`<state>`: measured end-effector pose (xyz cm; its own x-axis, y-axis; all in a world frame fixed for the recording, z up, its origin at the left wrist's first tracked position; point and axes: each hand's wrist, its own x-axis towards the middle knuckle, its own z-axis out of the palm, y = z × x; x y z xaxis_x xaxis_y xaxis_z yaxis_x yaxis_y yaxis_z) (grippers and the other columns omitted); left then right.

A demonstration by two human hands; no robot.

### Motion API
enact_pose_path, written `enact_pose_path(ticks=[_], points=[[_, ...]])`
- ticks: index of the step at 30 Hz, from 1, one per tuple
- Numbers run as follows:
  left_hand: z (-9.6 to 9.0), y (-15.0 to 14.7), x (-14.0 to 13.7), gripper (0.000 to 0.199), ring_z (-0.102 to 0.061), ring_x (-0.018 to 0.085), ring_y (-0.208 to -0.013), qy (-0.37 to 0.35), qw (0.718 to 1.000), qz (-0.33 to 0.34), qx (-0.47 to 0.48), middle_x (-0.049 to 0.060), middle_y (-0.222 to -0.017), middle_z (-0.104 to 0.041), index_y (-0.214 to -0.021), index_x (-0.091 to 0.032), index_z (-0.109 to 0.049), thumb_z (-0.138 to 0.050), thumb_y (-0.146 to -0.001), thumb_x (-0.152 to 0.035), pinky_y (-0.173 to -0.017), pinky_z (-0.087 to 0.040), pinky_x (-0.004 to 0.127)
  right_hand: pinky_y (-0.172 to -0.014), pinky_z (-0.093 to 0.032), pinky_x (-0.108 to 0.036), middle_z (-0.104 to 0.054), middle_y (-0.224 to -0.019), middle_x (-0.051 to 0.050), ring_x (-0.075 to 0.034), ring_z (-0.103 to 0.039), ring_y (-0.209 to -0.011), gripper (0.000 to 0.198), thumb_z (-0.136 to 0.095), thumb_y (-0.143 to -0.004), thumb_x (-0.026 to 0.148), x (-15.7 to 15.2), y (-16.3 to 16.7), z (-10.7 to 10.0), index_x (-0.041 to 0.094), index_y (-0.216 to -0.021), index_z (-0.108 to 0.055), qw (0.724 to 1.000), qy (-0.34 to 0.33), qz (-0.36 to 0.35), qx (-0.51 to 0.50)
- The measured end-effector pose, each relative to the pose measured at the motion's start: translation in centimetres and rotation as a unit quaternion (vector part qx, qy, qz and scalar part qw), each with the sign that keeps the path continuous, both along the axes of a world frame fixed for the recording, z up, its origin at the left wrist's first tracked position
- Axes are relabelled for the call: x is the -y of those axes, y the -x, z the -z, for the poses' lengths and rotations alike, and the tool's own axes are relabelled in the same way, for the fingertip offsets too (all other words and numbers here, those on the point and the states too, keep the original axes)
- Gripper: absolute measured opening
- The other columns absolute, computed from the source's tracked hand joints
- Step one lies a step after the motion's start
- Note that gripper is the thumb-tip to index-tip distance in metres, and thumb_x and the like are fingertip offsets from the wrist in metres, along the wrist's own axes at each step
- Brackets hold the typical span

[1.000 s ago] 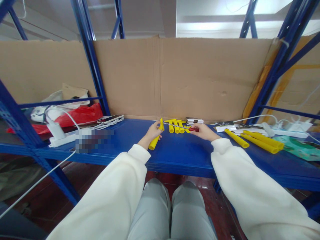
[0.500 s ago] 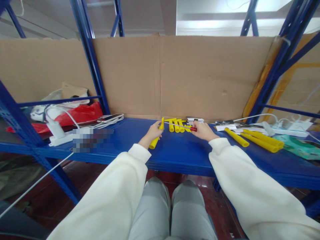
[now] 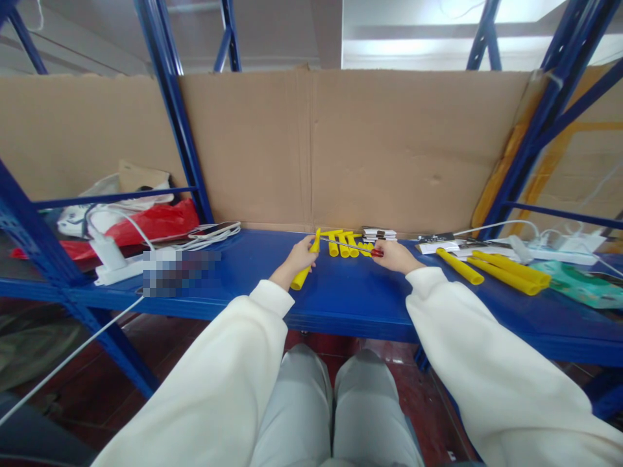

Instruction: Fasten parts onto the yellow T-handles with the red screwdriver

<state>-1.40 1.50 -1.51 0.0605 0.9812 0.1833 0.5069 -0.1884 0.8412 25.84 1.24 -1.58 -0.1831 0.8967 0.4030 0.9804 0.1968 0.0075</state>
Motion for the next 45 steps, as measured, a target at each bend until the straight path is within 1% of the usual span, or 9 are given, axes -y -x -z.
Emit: enact_pose_path(ticks=[5,10,13,19,26,30,34,40,45], points=[[-0.02,0.05,-0.16,0.067,-0.058,0.003,-0.048,0.006,1.0,0.008,-0.001,0.014,-0.135,-0.064,-0.149,-0.02,-0.049,-0.057,-0.086,-0.003,-0.04,-0.045,0.015,-0.076,-0.044,-0.031,-0.077,-0.083,-0.006,-0.024,-0.07,-0.085,0.012,-0.06,-0.084,0.032,0.15,-0.1,-0.05,0.024,-0.082,-0.069,0.999,-0.031,-0.017,0.012],[-0.1,-0.04,0.01,0.066,-0.055,0.002,-0.046,0.004,1.0,0.008,-0.002,0.017,-0.142,-0.059,-0.151,-0.018,-0.047,-0.056,-0.087,-0.002,-0.039,-0.046,0.017,-0.066,-0.041,-0.029,-0.076,-0.084,-0.007,-0.023,-0.068,-0.078,0.009,-0.062,-0.083,0.03,0.14,-0.07,0.04,0.023,-0.086,-0.066,1.0,-0.017,0.001,0.004],[-0.02,-0.07,0.03,0.065,-0.055,0.002,-0.047,0.004,1.0,0.008,-0.001,0.016,-0.137,-0.063,-0.15,-0.018,-0.048,-0.054,-0.088,-0.003,-0.039,-0.045,0.016,-0.064,-0.041,-0.029,-0.076,-0.084,-0.008,-0.024,-0.068,-0.077,0.009,-0.063,-0.084,0.03,0.39,0.22,-0.05,0.023,-0.088,-0.067,1.0,0.0,0.009,-0.012],[0.23,0.0,-0.3,0.069,-0.06,0.004,-0.051,0.004,1.0,0.005,0.006,0.013,-0.132,-0.066,-0.151,-0.021,-0.048,-0.06,-0.085,-0.004,-0.04,-0.044,0.015,-0.078,-0.045,-0.031,-0.077,-0.084,-0.006,-0.025,-0.071,-0.086,0.013,-0.061,-0.086,0.033,0.51,0.22,-0.21,0.024,-0.079,-0.067,1.0,-0.011,0.013,-0.006],[0.09,-0.03,-0.19,0.067,-0.057,0.003,-0.047,0.003,1.0,0.009,-0.001,0.013,-0.128,-0.067,-0.15,-0.02,-0.049,-0.056,-0.086,-0.002,-0.04,-0.045,0.016,-0.062,-0.042,-0.028,-0.076,-0.082,-0.007,-0.023,-0.068,-0.075,0.009,-0.065,-0.082,0.032,-0.18,-0.3,0.23,0.024,-0.085,-0.068,1.0,-0.007,0.005,-0.014],[-0.02,-0.1,0.07,0.064,-0.054,0.002,-0.045,0.0,1.0,0.008,0.003,0.014,-0.131,-0.066,-0.149,-0.018,-0.049,-0.053,-0.088,0.0,-0.039,-0.045,0.016,-0.068,-0.044,-0.029,-0.077,-0.084,-0.006,-0.023,-0.07,-0.079,0.01,-0.063,-0.084,0.032,0.16,-0.06,0.15,0.024,-0.087,-0.069,1.0,-0.022,0.008,-0.017],[0.01,-0.15,0.12,0.063,-0.054,0.001,-0.045,0.002,1.0,0.007,0.0,0.014,-0.132,-0.065,-0.149,-0.019,-0.049,-0.053,-0.088,-0.001,-0.039,-0.044,0.015,-0.076,-0.046,-0.031,-0.077,-0.086,-0.006,-0.024,-0.071,-0.086,0.01,-0.062,-0.085,0.032,0.42,0.06,-0.04,0.024,-0.081,-0.069,0.999,-0.028,-0.008,-0.015],[0.17,-0.09,-0.12,0.065,-0.056,0.002,-0.048,-0.002,1.0,0.012,-0.007,0.013,-0.131,-0.066,-0.15,-0.019,-0.049,-0.054,-0.087,-0.001,-0.04,-0.045,0.015,-0.065,-0.044,-0.028,-0.077,-0.085,-0.008,-0.023,-0.069,-0.078,0.007,-0.066,-0.082,0.029,0.25,0.04,0.02,0.023,-0.086,-0.067,0.999,0.005,0.012,-0.032],[0.29,0.0,-0.32,0.063,-0.058,0.002,-0.049,-0.004,1.0,0.01,-0.023,0.013,-0.137,-0.063,-0.149,-0.02,-0.049,-0.054,-0.089,-0.004,-0.04,-0.046,0.015,-0.079,-0.046,-0.031,-0.078,-0.091,-0.007,-0.025,-0.071,-0.088,0.014,-0.062,-0.085,0.032,0.72,0.53,-0.21,0.023,-0.092,-0.069,0.999,0.013,0.032,-0.019]])
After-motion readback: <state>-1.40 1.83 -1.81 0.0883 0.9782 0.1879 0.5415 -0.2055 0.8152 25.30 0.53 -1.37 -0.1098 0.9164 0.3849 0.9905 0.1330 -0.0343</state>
